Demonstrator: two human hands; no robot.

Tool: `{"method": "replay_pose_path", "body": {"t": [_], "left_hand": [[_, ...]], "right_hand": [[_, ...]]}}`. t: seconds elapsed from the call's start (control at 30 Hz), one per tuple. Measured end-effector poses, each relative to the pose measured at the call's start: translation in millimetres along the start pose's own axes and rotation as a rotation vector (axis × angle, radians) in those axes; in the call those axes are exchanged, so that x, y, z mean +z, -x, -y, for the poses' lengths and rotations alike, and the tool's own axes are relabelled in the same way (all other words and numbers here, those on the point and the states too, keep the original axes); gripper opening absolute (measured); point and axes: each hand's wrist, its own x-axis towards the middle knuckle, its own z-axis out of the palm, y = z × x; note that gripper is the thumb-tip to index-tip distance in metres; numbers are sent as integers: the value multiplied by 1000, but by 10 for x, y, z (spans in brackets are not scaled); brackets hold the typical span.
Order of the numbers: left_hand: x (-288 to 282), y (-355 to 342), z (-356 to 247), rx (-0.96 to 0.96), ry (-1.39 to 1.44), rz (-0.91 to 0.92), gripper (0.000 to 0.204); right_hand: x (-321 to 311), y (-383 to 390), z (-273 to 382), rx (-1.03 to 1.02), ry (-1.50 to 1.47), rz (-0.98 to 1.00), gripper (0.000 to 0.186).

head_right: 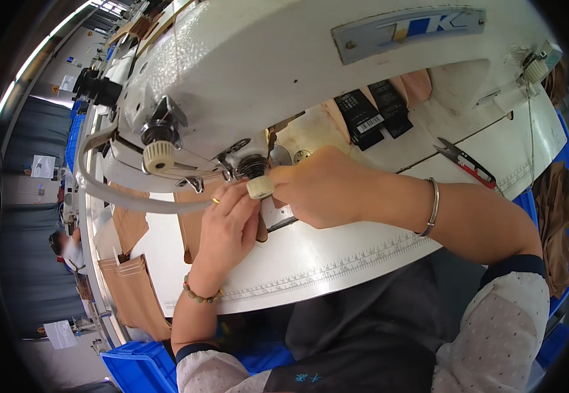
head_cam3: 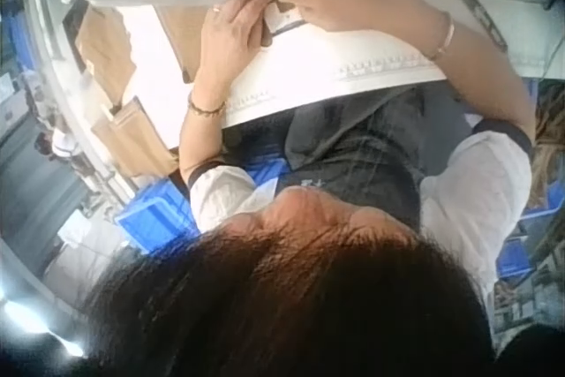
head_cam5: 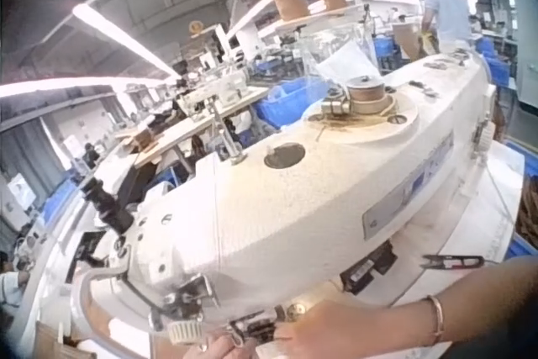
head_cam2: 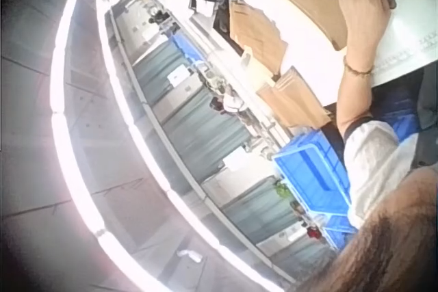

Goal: Sewing pieces of brown leather material together to form pouches using an industrial sewing machine.

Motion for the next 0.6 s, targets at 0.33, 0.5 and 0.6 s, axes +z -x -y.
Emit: {"method": "replay_pose_path", "body": {"t": [0.33, 0.5, 0.6], "left_hand": [[120, 158, 72, 30, 29, -50, 37], [184, 130, 187, 28, 38, -69, 34], [153, 85, 228, -2, 28, -58, 32]], "right_hand": [[-86, 16, -5, -27, -76, 39, 11], [-74, -5, -9, 2, 6, 5, 15], [-46, -13, -54, -4, 89, 18, 15]]}}
